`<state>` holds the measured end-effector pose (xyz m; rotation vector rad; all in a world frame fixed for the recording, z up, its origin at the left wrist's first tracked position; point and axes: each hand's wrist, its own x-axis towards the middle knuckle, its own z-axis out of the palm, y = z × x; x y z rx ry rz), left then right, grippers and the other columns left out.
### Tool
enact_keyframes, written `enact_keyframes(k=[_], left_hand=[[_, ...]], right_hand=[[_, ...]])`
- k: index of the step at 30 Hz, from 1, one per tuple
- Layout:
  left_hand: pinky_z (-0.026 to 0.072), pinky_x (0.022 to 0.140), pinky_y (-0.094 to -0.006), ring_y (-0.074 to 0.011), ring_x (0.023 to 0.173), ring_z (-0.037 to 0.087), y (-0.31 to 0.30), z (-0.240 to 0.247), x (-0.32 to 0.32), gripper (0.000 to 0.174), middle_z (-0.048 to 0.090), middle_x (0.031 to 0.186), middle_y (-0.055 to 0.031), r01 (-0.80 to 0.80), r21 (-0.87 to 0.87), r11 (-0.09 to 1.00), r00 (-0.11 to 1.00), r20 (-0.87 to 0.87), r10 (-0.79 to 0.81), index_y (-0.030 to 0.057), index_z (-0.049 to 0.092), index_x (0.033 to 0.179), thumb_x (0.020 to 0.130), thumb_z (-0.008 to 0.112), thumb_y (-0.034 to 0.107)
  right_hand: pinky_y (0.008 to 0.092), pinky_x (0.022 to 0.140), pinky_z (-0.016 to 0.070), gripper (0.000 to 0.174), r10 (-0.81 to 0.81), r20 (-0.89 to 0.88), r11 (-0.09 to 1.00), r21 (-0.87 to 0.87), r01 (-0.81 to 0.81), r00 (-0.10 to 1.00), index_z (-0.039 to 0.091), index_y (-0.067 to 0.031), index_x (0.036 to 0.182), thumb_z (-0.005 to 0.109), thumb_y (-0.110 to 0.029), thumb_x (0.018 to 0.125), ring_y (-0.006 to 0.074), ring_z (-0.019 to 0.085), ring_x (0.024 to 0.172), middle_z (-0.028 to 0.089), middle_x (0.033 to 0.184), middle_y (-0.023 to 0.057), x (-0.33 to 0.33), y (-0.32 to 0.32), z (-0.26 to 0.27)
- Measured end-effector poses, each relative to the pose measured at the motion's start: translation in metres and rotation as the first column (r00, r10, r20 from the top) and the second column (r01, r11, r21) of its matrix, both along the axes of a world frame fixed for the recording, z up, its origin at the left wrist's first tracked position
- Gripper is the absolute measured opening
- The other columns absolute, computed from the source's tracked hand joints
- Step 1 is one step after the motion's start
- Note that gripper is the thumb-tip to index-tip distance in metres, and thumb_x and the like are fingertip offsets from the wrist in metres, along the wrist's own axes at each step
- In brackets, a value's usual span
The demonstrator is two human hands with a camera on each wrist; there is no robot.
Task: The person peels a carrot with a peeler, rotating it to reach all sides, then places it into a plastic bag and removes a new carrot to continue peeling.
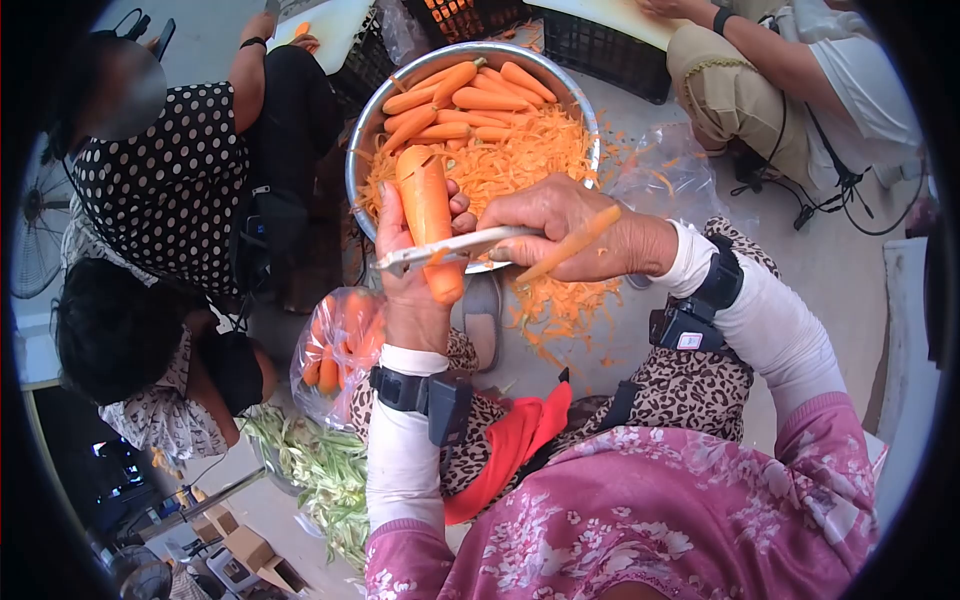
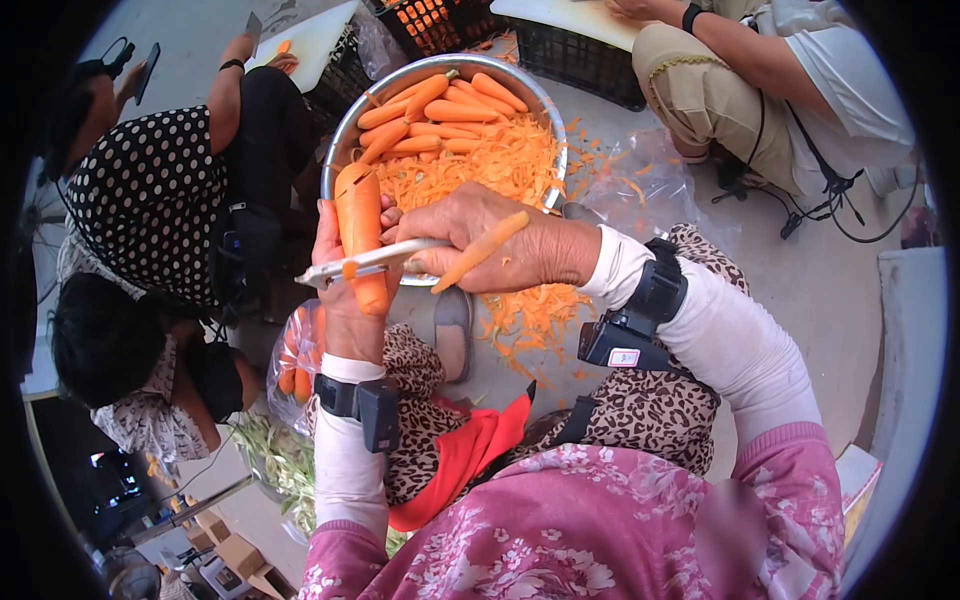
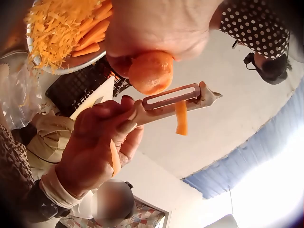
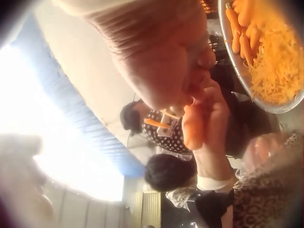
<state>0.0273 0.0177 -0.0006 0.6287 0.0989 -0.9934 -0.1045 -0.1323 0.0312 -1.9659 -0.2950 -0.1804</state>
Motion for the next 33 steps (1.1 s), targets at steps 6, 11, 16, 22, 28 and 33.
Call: enact_keyframes(k=[6, 11, 16, 22, 28, 33], left_hand=[[0.0437, 0.056, -0.0284, -0.0202, 0.068, 0.049, 0.003, 0.001, -0.004, 0.053, 0.054, 0.084, -0.0103, 0.019, -0.101, 0.995, 0.996, -0.081, -0.028, 0.0016, 0.052, 0.110, 0.095, 0.041, 0.051], [0.0426, 0.055, -0.0265, -0.0200, 0.076, 0.049, 0.001, 0.015, -0.016, 0.053, 0.054, 0.093, -0.0106, 0.292, -0.206, 0.934, 0.956, 0.092, -0.278, 0.0021, 0.050, 0.118, 0.096, 0.039, 0.050], [0.0405, 0.059, -0.0267, -0.0188, 0.077, 0.044, -0.001, 0.010, -0.015, 0.055, 0.051, 0.099, -0.0136, 0.160, -0.120, 0.980, 0.984, 0.099, -0.149, -0.0009, 0.046, 0.119, 0.096, 0.040, 0.048], [0.0460, 0.064, -0.0309, -0.0205, 0.078, 0.052, 0.000, -0.001, -0.009, 0.061, 0.057, 0.101, -0.0159, 0.058, -0.122, 0.991, 0.998, 0.032, -0.054, -0.0014, 0.050, 0.115, 0.096, 0.035, 0.055], [0.0491, 0.070, -0.0330, -0.0213, 0.079, 0.053, 0.002, -0.005, -0.001, 0.064, 0.054, 0.091, -0.0141, 0.147, -0.203, 0.968, 0.988, 0.070, -0.136, -0.0040, 0.051, 0.108, 0.093, 0.039, 0.057], [0.0437, 0.057, -0.0272, -0.0178, 0.072, 0.045, 0.000, 0.000, -0.006, 0.054, 0.050, 0.089, -0.0109, 0.157, -0.234, 0.960, 0.982, -0.068, -0.177, 0.0007, 0.052, 0.109, 0.095, 0.040, 0.052]], right_hand=[[0.0438, 0.069, 0.0474, 0.022, -0.213, 0.213, 0.942, -0.215, 0.259, 0.953, 0.056, -0.0025, 0.106, 0.055, -0.014, 0.087, 0.0394, 0.059, 0.080, 0.060, 0.087, 0.0191, 0.012, -0.008, -0.017], [0.0420, 0.063, 0.0441, 0.017, -0.522, 0.072, 0.728, -0.481, 0.488, 0.850, 0.058, 0.0016, 0.093, 0.057, -0.014, 0.086, 0.0366, 0.057, 0.073, 0.058, 0.079, 0.0186, 0.033, -0.064, -0.037], [0.0385, 0.062, 0.0438, 0.018, -0.603, -0.032, 0.769, -0.287, 0.571, 0.797, 0.061, 0.0013, 0.095, 0.058, -0.014, 0.086, 0.0269, 0.057, 0.070, 0.058, 0.077, 0.0151, 0.028, -0.063, -0.035], [0.0357, 0.065, 0.0463, 0.020, -0.418, 0.088, 0.897, -0.114, 0.426, 0.904, 0.061, -0.0008, 0.101, 0.060, -0.014, 0.086, 0.0252, 0.059, 0.071, 0.059, 0.078, 0.0137, 0.014, -0.020, -0.008], [0.0453, 0.068, 0.0468, 0.020, -0.121, 0.220, 0.988, -0.067, 0.139, 0.968, 0.056, -0.0028, 0.102, 0.055, -0.016, 0.087, 0.0376, 0.059, 0.077, 0.060, 0.084, 0.0163, 0.001, 0.009, -0.020], [0.0408, 0.067, 0.0472, 0.018, -0.308, 0.236, 0.874, -0.314, 0.372, 0.922, 0.057, -0.0010, 0.098, 0.057, -0.015, 0.086, 0.0356, 0.061, 0.084, 0.062, 0.090, 0.0177, 0.016, -0.014, -0.017]])
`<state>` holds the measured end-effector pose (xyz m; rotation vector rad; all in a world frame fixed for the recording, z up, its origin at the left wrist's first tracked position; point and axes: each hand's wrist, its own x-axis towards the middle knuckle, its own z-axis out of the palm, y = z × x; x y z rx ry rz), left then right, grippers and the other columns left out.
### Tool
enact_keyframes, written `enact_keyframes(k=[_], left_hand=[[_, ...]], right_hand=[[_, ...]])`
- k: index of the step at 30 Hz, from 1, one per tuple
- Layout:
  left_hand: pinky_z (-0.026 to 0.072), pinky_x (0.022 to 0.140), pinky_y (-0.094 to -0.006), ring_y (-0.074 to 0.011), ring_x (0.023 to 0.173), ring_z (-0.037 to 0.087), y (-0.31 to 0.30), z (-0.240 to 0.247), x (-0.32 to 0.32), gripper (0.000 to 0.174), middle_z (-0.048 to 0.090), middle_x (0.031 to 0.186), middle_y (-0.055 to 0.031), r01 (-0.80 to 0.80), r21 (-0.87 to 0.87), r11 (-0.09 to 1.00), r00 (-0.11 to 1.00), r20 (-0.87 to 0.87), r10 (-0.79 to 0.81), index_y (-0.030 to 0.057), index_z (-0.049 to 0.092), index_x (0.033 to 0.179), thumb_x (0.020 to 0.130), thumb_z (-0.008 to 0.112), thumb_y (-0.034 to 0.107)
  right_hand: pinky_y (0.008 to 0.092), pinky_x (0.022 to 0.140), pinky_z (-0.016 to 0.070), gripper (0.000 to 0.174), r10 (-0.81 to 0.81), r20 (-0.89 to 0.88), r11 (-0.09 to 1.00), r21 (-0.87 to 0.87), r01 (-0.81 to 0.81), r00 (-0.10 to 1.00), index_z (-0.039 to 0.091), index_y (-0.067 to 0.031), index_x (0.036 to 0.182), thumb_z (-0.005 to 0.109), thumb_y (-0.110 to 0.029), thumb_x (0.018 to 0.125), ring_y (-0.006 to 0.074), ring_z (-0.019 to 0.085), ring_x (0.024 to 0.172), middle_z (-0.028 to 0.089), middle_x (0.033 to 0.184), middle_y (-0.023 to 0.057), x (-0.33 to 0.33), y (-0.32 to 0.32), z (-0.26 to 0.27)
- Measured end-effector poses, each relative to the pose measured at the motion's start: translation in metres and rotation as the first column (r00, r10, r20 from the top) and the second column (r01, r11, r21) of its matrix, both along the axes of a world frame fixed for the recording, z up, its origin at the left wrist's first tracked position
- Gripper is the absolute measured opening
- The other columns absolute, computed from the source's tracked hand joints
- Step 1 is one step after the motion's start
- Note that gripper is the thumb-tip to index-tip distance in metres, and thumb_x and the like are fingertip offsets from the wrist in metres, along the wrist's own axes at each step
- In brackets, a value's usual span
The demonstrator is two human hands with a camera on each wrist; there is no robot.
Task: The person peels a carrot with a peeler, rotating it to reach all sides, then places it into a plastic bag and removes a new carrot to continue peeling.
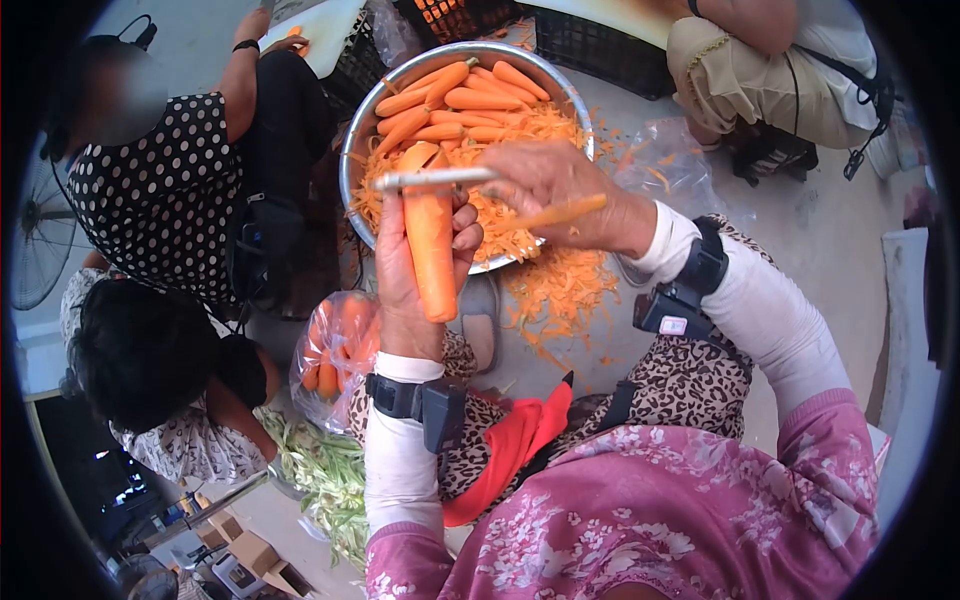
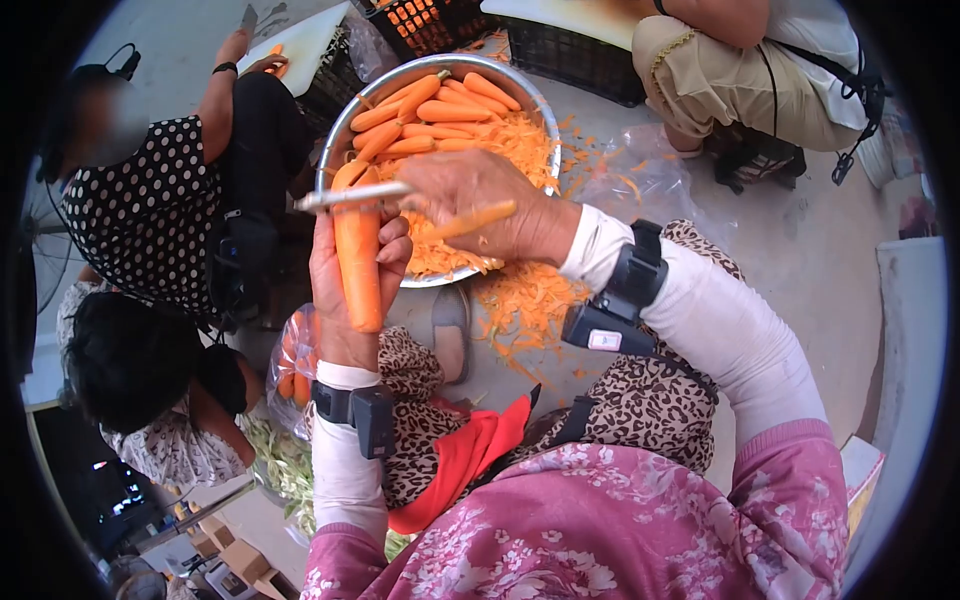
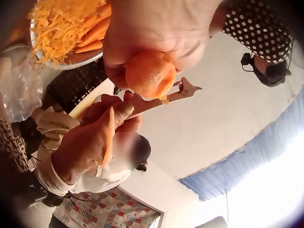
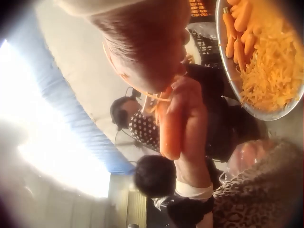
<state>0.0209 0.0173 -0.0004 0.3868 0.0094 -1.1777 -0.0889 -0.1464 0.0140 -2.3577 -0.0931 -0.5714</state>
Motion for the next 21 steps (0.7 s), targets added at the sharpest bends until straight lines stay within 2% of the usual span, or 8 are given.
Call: enact_keyframes(k=[6, 8, 10, 13, 14, 16, 18, 21], left_hand=[[0.0410, 0.057, -0.0263, -0.0181, 0.075, 0.047, 0.001, 0.017, -0.012, 0.058, 0.050, 0.095, -0.0119, 0.085, 0.035, 0.996, 0.975, 0.205, -0.090, 0.0017, 0.049, 0.118, 0.096, 0.037, 0.054], [0.0428, 0.061, -0.0283, -0.0190, 0.077, 0.049, -0.001, 0.008, -0.007, 0.057, 0.051, 0.097, -0.0125, 0.066, 0.022, 0.998, 0.975, 0.210, -0.069, 0.0011, 0.049, 0.118, 0.097, 0.036, 0.052], [0.0430, 0.062, -0.0289, -0.0192, 0.078, 0.050, -0.001, 0.006, -0.006, 0.056, 0.052, 0.097, -0.0125, 0.042, 0.032, 0.999, 0.973, 0.225, -0.049, 0.0009, 0.049, 0.118, 0.097, 0.036, 0.051], [0.0434, 0.064, -0.0299, -0.0199, 0.078, 0.050, 0.001, 0.007, -0.005, 0.056, 0.053, 0.097, -0.0129, -0.003, 0.057, 0.998, 0.976, 0.217, -0.010, 0.0007, 0.049, 0.118, 0.097, 0.035, 0.050], [0.0436, 0.064, -0.0304, -0.0204, 0.078, 0.051, 0.000, 0.007, -0.005, 0.056, 0.054, 0.097, -0.0133, -0.024, 0.067, 0.997, 0.981, 0.194, 0.011, 0.0007, 0.049, 0.118, 0.098, 0.034, 0.050], [0.0438, 0.064, -0.0311, -0.0208, 0.078, 0.051, 0.000, 0.005, -0.004, 0.055, 0.054, 0.097, -0.0135, -0.046, 0.073, 0.996, 0.978, 0.208, 0.030, 0.0006, 0.049, 0.118, 0.098, 0.033, 0.049], [0.0441, 0.065, -0.0319, -0.0212, 0.078, 0.051, 0.001, 0.002, -0.003, 0.054, 0.055, 0.097, -0.0138, -0.064, 0.081, 0.995, 0.975, 0.220, 0.044, 0.0005, 0.049, 0.117, 0.098, 0.033, 0.049], [0.0435, 0.064, -0.0321, -0.0213, 0.078, 0.050, -0.001, 0.003, -0.007, 0.049, 0.055, 0.097, -0.0140, -0.138, 0.196, 0.971, 0.971, 0.220, 0.093, 0.0000, 0.048, 0.117, 0.099, 0.034, 0.044]], right_hand=[[0.0386, 0.062, 0.0447, 0.018, -0.317, -0.261, 0.945, -0.008, 0.326, 0.912, 0.057, 0.0009, 0.084, 0.058, -0.017, 0.085, 0.0378, 0.057, 0.071, 0.058, 0.073, 0.0195, 0.017, -0.048, -0.026], [0.0356, 0.060, 0.0448, 0.018, -0.297, -0.279, 0.954, -0.048, 0.296, 0.913, 0.058, 0.0009, 0.084, 0.058, -0.017, 0.086, 0.0298, 0.056, 0.065, 0.058, 0.070, 0.0157, 0.019, -0.050, -0.026], [0.0325, 0.060, 0.0445, 0.019, -0.256, -0.242, 0.900, 0.292, 0.322, 0.936, 0.060, -0.0001, 0.088, 0.058, -0.019, 0.087, 0.0198, 0.055, 0.065, 0.057, 0.070, 0.0107, 0.019, -0.043, -0.021], [0.0308, 0.060, 0.0436, 0.021, -0.190, -0.102, 0.912, 0.350, 0.214, 0.977, 0.060, -0.0005, 0.093, 0.059, -0.021, 0.088, 0.0139, 0.053, 0.067, 0.055, 0.071, 0.0071, 0.012, -0.025, 0.003], [0.0308, 0.060, 0.0436, 0.021, -0.187, -0.100, 0.912, 0.351, 0.211, 0.977, 0.060, -0.0005, 0.093, 0.059, -0.021, 0.088, 0.0139, 0.053, 0.067, 0.055, 0.071, 0.0071, 0.008, -0.018, 0.008], [0.0402, 0.063, 0.0436, 0.021, -0.087, 0.032, 0.964, 0.253, 0.076, 0.996, 0.055, -0.0004, 0.084, 0.057, -0.021, 0.088, 0.0332, 0.054, 0.068, 0.055, 0.074, 0.0151, -0.002, -0.004, 0.016], [0.0419, 0.065, 0.0444, 0.017, -0.013, -0.066, 0.964, 0.265, 0.030, 0.998, 0.053, -0.0016, 0.088, 0.056, -0.019, 0.087, 0.0349, 0.055, 0.072, 0.054, 0.077, 0.0158, -0.011, 0.003, 0.016], [0.0409, 0.067, 0.0475, 0.018, 0.018, 0.065, 0.996, 0.084, -0.024, 0.998, 0.056, -0.0008, 0.100, 0.055, -0.012, 0.086, 0.0352, 0.061, 0.078, 0.059, 0.078, 0.0163, -0.013, 0.010, 0.010]])
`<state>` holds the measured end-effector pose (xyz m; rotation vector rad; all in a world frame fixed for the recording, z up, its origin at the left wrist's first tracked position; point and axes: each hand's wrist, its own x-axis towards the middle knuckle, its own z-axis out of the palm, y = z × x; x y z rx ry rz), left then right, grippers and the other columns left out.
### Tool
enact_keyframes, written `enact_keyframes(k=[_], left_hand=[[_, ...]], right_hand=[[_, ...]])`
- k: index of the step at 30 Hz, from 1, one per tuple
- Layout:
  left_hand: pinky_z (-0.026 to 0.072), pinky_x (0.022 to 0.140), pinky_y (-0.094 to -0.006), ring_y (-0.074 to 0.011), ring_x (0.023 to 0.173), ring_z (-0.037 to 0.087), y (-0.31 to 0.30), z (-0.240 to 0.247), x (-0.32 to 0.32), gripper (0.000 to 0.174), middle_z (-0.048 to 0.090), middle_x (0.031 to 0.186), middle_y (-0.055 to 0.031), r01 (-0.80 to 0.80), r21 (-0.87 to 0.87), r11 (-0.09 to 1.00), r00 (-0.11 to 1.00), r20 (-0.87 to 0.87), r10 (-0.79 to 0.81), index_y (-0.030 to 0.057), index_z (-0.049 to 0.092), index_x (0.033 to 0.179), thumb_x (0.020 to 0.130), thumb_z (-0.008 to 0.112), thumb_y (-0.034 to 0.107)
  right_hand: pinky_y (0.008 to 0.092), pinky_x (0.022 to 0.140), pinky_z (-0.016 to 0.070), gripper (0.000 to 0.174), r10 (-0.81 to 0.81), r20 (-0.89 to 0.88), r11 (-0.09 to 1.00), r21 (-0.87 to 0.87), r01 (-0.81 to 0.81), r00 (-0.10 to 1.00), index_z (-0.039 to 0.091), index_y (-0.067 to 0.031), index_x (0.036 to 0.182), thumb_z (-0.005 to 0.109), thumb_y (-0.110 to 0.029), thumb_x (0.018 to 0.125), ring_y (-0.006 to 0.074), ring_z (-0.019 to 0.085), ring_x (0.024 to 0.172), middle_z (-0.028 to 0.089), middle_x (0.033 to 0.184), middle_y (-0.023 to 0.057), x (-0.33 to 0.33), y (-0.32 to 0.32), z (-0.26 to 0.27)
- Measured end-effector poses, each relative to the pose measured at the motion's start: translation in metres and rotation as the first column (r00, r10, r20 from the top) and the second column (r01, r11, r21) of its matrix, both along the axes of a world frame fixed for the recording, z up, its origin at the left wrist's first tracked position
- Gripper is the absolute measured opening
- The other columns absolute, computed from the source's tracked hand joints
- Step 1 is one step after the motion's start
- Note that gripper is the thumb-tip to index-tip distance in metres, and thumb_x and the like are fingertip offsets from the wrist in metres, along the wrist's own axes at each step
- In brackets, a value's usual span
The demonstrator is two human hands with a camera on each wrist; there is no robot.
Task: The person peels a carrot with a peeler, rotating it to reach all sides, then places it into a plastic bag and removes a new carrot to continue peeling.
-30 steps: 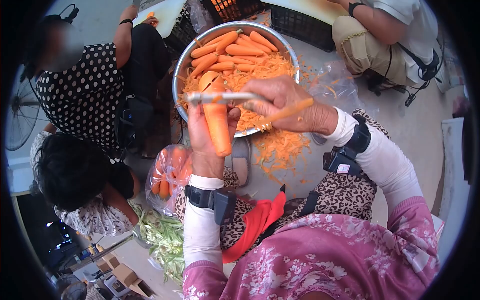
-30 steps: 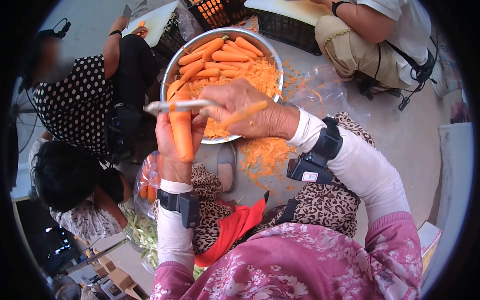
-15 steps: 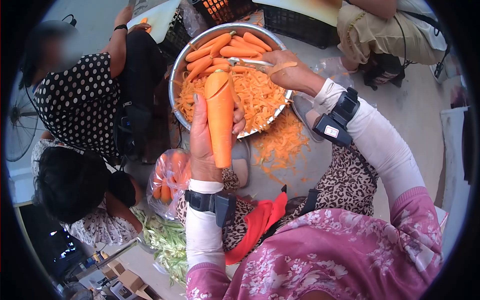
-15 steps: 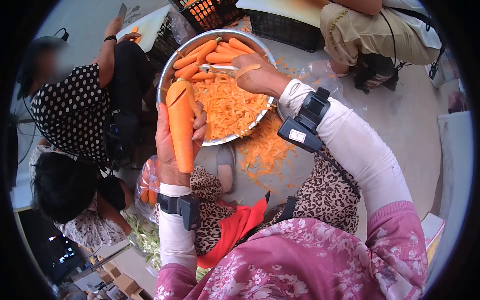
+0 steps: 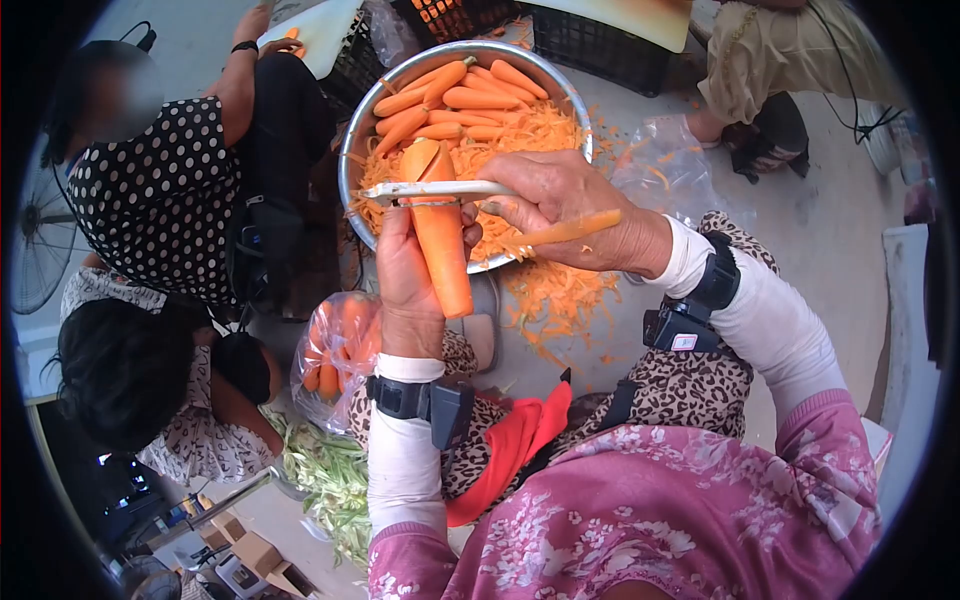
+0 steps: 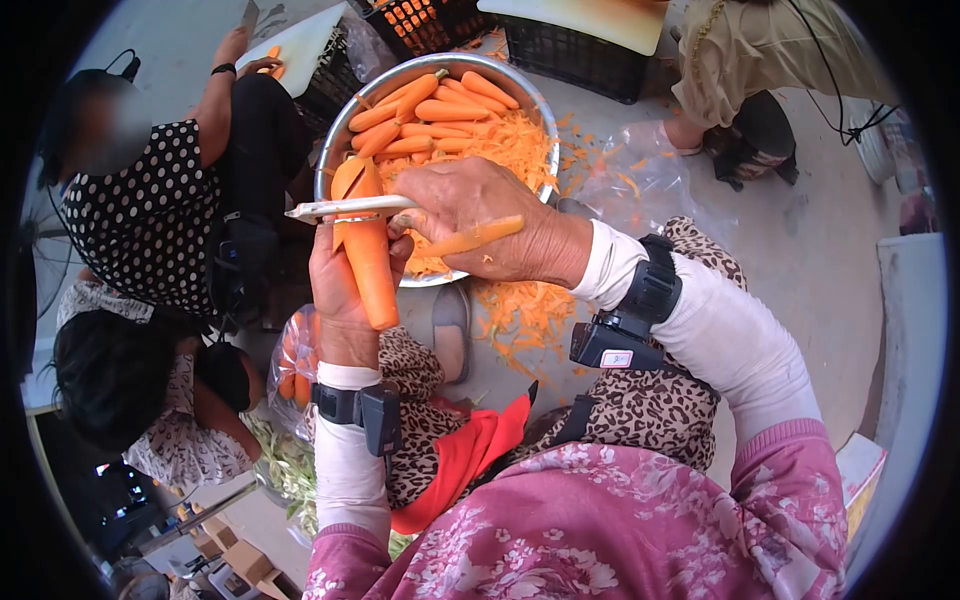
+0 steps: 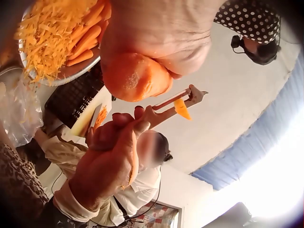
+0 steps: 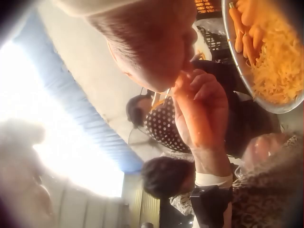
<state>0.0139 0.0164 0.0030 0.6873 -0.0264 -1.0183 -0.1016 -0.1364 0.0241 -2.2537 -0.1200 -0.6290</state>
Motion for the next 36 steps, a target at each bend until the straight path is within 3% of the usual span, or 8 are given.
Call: enact_keyframes(k=[4, 9, 13, 21, 23, 25, 31, 36], left_hand=[[0.0406, 0.060, -0.0291, -0.0201, 0.073, 0.046, 0.000, 0.001, 0.000, 0.053, 0.050, 0.094, -0.0134, 0.172, -0.139, 0.975, 0.982, -0.059, -0.181, 0.0000, 0.047, 0.118, 0.098, 0.033, 0.048], [0.0400, 0.058, -0.0289, -0.0194, 0.073, 0.045, 0.002, 0.012, -0.006, 0.058, 0.049, 0.093, -0.0140, 0.286, -0.257, 0.923, 0.956, 0.018, -0.292, -0.0003, 0.045, 0.121, 0.097, 0.033, 0.052], [0.0400, 0.057, -0.0287, -0.0203, 0.077, 0.045, 0.003, 0.009, -0.003, 0.057, 0.049, 0.095, -0.0138, 0.161, -0.221, 0.962, 0.981, -0.067, -0.179, 0.0006, 0.046, 0.121, 0.097, 0.035, 0.051], [0.0396, 0.056, -0.0259, -0.0199, 0.076, 0.042, 0.003, 0.008, 0.000, 0.053, 0.049, 0.098, -0.0130, 0.156, -0.272, 0.950, 0.971, -0.132, -0.197, 0.0014, 0.046, 0.120, 0.096, 0.039, 0.048], [0.0390, 0.054, -0.0254, -0.0194, 0.075, 0.042, 0.006, 0.014, -0.004, 0.055, 0.049, 0.097, -0.0125, 0.270, -0.315, 0.910, 0.947, -0.086, -0.310, 0.0010, 0.045, 0.121, 0.096, 0.038, 0.049], [0.0385, 0.053, -0.0250, -0.0191, 0.074, 0.042, 0.005, 0.020, -0.005, 0.057, 0.048, 0.096, -0.0122, 0.368, -0.326, 0.871, 0.923, 0.016, -0.384, 0.0005, 0.044, 0.122, 0.096, 0.037, 0.051], [0.0395, 0.060, -0.0295, -0.0200, 0.075, 0.045, 0.001, 0.006, 0.001, 0.056, 0.049, 0.095, -0.0118, 0.123, -0.247, 0.961, 0.986, -0.078, -0.146, 0.0011, 0.047, 0.119, 0.097, 0.036, 0.051], [0.0396, 0.061, -0.0305, -0.0198, 0.073, 0.045, -0.001, 0.005, 0.003, 0.055, 0.050, 0.089, -0.0103, 0.016, -0.164, 0.986, 0.996, -0.088, -0.031, 0.0021, 0.049, 0.114, 0.096, 0.037, 0.052]], right_hand=[[0.0428, 0.065, 0.0462, 0.018, -0.080, 0.100, 0.997, -0.012, 0.082, 0.992, 0.054, -0.0004, 0.097, 0.057, -0.013, 0.085, 0.0390, 0.059, 0.076, 0.057, 0.076, 0.0187, 0.006, -0.011, -0.008], [0.0447, 0.059, 0.0424, 0.015, -0.319, -0.273, 0.947, -0.116, 0.298, 0.908, 0.053, 0.0017, 0.084, 0.057, -0.013, 0.084, 0.0429, 0.054, 0.070, 0.055, 0.073, 0.0221, 0.013, -0.050, -0.020], [0.0409, 0.059, 0.0439, 0.016, -0.259, -0.136, 0.959, 0.085, 0.271, 0.956, 0.059, -0.0001, 0.091, 0.057, -0.015, 0.086, 0.0382, 0.057, 0.071, 0.058, 0.074, 0.0189, 0.006, -0.034, -0.004], [0.0417, 0.063, 0.0458, 0.021, -0.073, 0.137, 0.997, 0.036, 0.069, 0.988, 0.055, -0.0022, 0.103, 0.055, -0.020, 0.090, 0.0377, 0.059, 0.077, 0.058, 0.080, 0.0163, 0.004, -0.006, -0.010], [0.0439, 0.062, 0.0439, 0.019, -0.170, 0.071, 0.982, -0.073, 0.175, 0.983, 0.055, -0.0003, 0.096, 0.054, -0.018, 0.089, 0.0393, 0.058, 0.074, 0.056, 0.078, 0.0179, 0.009, -0.033, -0.018], [0.0444, 0.060, 0.0419, 0.018, -0.211, -0.285, 0.974, -0.142, 0.177, 0.935, 0.055, 0.0011, 0.090, 0.054, -0.017, 0.089, 0.0403, 0.055, 0.069, 0.055, 0.076, 0.0188, 0.007, -0.050, -0.020], [0.0428, 0.061, 0.0444, 0.017, -0.307, -0.090, 0.943, 0.107, 0.316, 0.947, 0.060, 0.0002, 0.082, 0.055, -0.016, 0.087, 0.0333, 0.058, 0.067, 0.059, 0.072, 0.0168, 0.010, -0.034, -0.006], [0.0424, 0.066, 0.0475, 0.013, 0.117, -0.056, 0.973, 0.208, -0.103, 0.991, 0.056, -0.0020, 0.094, 0.055, -0.012, 0.085, 0.0353, 0.060, 0.077, 0.060, 0.077, 0.0152, -0.006, 0.001, 0.006]])
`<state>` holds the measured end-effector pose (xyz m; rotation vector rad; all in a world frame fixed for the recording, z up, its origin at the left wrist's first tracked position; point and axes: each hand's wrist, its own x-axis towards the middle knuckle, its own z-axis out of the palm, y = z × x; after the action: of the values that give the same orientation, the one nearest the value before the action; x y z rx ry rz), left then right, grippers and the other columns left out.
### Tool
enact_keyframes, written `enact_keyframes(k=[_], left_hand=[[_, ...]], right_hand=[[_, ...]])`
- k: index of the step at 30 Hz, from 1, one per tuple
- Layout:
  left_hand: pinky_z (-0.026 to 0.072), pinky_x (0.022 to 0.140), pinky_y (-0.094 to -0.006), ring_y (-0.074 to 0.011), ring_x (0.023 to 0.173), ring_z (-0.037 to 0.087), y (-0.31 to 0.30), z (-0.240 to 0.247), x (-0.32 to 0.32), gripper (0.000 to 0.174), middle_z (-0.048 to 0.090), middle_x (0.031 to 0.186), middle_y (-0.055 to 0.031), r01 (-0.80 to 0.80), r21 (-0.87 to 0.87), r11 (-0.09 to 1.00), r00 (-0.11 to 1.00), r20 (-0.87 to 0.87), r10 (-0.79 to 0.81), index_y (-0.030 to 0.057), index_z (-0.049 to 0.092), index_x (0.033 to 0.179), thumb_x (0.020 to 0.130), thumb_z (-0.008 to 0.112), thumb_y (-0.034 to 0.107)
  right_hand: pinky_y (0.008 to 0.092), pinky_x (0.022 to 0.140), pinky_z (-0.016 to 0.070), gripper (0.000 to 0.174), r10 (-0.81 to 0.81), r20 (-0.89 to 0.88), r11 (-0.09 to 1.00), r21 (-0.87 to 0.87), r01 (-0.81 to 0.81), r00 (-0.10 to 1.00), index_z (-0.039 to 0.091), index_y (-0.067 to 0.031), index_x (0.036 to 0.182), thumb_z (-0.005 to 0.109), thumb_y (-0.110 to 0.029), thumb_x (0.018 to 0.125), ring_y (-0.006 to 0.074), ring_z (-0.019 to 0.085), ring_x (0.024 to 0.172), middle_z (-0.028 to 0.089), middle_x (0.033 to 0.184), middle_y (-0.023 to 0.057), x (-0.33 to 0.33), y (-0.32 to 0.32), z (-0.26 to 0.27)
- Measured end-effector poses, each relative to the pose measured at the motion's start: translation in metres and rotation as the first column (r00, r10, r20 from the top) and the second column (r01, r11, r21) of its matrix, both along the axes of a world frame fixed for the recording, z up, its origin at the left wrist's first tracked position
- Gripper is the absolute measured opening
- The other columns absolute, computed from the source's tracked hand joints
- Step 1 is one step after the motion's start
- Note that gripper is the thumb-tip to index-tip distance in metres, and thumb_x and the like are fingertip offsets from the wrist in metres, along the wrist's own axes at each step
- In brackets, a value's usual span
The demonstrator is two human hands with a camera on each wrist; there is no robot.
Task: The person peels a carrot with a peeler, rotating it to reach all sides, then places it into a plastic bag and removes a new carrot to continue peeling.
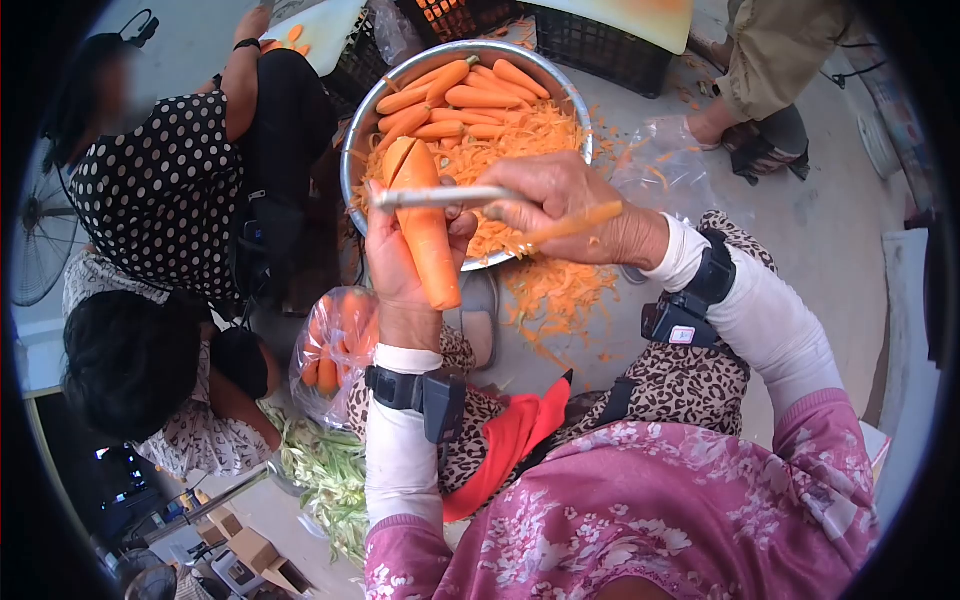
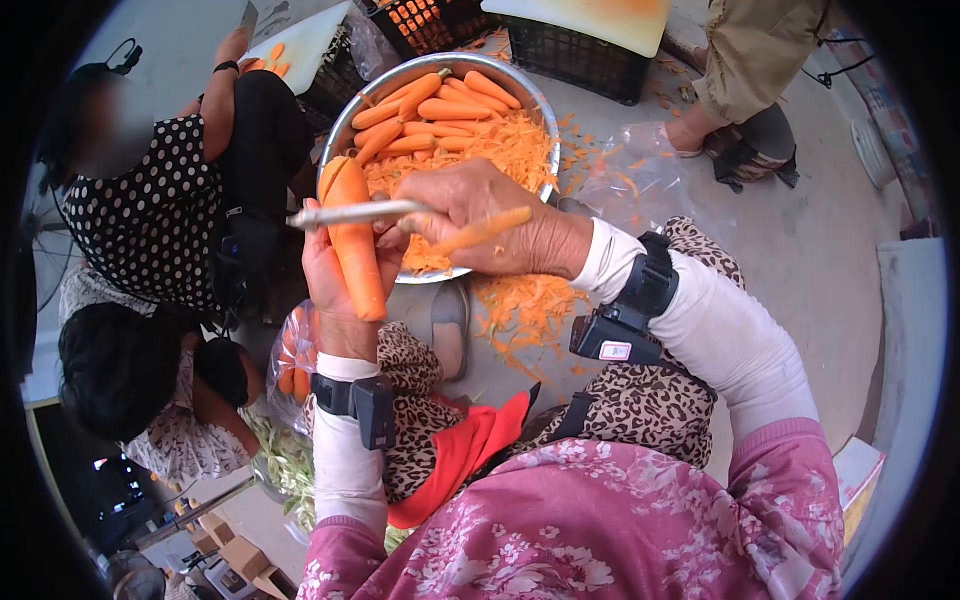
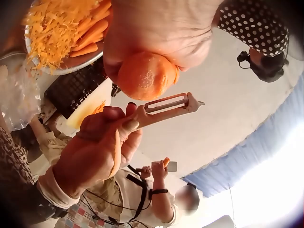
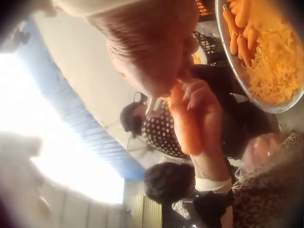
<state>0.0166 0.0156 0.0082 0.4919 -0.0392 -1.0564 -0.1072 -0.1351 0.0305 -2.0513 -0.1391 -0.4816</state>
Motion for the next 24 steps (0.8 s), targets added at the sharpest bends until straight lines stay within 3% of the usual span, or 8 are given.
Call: enact_keyframes(k=[2, 4, 11, 13, 17, 21, 23, 24], left_hand=[[0.0394, 0.060, -0.0303, -0.0194, 0.072, 0.045, -0.004, 0.007, -0.006, 0.057, 0.051, 0.087, -0.0097, -0.094, 0.145, 0.985, 0.995, 0.043, 0.089, 0.0004, 0.051, 0.107, 0.095, 0.036, 0.055], [0.0398, 0.060, -0.0305, -0.0194, 0.072, 0.045, 0.001, -0.001, 0.003, 0.059, 0.051, 0.087, -0.0098, -0.019, 0.074, 0.997, 1.000, 0.017, 0.018, -0.0006, 0.051, 0.105, 0.094, 0.036, 0.056], [0.0400, 0.060, -0.0306, -0.0201, 0.073, 0.047, -0.001, 0.005, 0.001, 0.054, 0.052, 0.088, -0.0104, -0.015, 0.101, 0.995, 1.000, 0.009, 0.014, 0.0005, 0.052, 0.104, 0.094, 0.039, 0.052], [0.0397, 0.060, -0.0304, -0.0204, 0.074, 0.047, -0.001, 0.005, 0.000, 0.051, 0.053, 0.089, -0.0107, -0.088, 0.178, 0.980, 0.996, 0.024, 0.086, 0.0017, 0.052, 0.105, 0.095, 0.040, 0.050], [0.0400, 0.061, -0.0308, -0.0215, 0.078, 0.049, -0.001, -0.003, 0.003, 0.045, 0.054, 0.091, -0.0116, 0.004, 0.049, 0.999, 1.000, -0.020, -0.003, 0.0041, 0.052, 0.109, 0.096, 0.042, 0.046], [0.0404, 0.061, -0.0315, -0.0212, 0.078, 0.048, -0.002, -0.002, 0.005, 0.048, 0.053, 0.090, -0.0119, -0.060, 0.062, 0.996, 0.998, -0.028, 0.062, 0.0023, 0.052, 0.109, 0.096, 0.041, 0.047], [0.0406, 0.061, -0.0313, -0.0209, 0.079, 0.048, -0.002, 0.001, 0.004, 0.050, 0.052, 0.090, -0.0120, -0.064, 0.105, 0.992, 0.998, -0.007, 0.065, 0.0010, 0.051, 0.108, 0.095, 0.040, 0.048], [0.0409, 0.061, -0.0312, -0.0206, 0.079, 0.048, -0.002, 0.002, 0.004, 0.053, 0.052, 0.090, -0.0121, -0.067, 0.144, 0.987, 0.998, 0.014, 0.065, -0.0003, 0.051, 0.107, 0.095, 0.040, 0.050]], right_hand=[[0.0429, 0.068, 0.0481, 0.015, 0.064, 0.047, 0.998, -0.001, -0.064, 0.997, 0.055, -0.0020, 0.096, 0.056, -0.011, 0.084, 0.0364, 0.061, 0.079, 0.060, 0.080, 0.0154, -0.002, 0.009, -0.007], [0.0442, 0.069, 0.0485, 0.021, 0.157, 0.065, 0.988, -0.005, -0.157, 0.985, 0.055, -0.0028, 0.101, 0.058, -0.010, 0.081, 0.0383, 0.059, 0.081, 0.060, 0.086, 0.0155, -0.005, 0.012, -0.009], [0.0393, 0.067, 0.0486, 0.023, 0.107, 0.051, 0.989, -0.103, -0.102, 0.993, 0.058, -0.0023, 0.106, 0.059, -0.011, 0.084, 0.0327, 0.061, 0.078, 0.061, 0.086, 0.0140, -0.003, 0.007, -0.015], [0.0378, 0.063, 0.0472, 0.022, -0.204, 0.132, 0.917, -0.320, 0.237, 0.970, 0.059, -0.0024, 0.104, 0.058, -0.016, 0.087, 0.0304, 0.060, 0.072, 0.060, 0.082, 0.0142, 0.005, -0.007, -0.021], [0.0350, 0.060, 0.0456, 0.023, -0.462, -0.038, 0.872, -0.200, 0.446, 0.886, 0.060, -0.0018, 0.102, 0.058, -0.021, 0.089, 0.0256, 0.058, 0.067, 0.059, 0.076, 0.0135, 0.015, -0.034, -0.018], [0.0410, 0.067, 0.0470, 0.016, -0.330, -0.125, 0.941, 0.030, 0.336, 0.935, 0.063, -0.0036, 0.095, 0.055, -0.013, 0.086, 0.0318, 0.061, 0.075, 0.061, 0.079, 0.0146, 0.007, -0.017, -0.001], [0.0418, 0.069, 0.0468, 0.018, -0.001, -0.087, 0.997, 0.082, 0.008, 0.996, 0.062, -0.0044, 0.099, 0.054, -0.011, 0.085, 0.0327, 0.062, 0.077, 0.060, 0.080, 0.0153, -0.002, -0.005, 0.002], [0.0418, 0.069, 0.0468, 0.018, -0.001, -0.088, 0.996, 0.084, 0.008, 0.996, 0.062, -0.0044, 0.099, 0.054, -0.011, 0.085, 0.0327, 0.062, 0.077, 0.060, 0.080, 0.0153, -0.005, 0.000, 0.001]])
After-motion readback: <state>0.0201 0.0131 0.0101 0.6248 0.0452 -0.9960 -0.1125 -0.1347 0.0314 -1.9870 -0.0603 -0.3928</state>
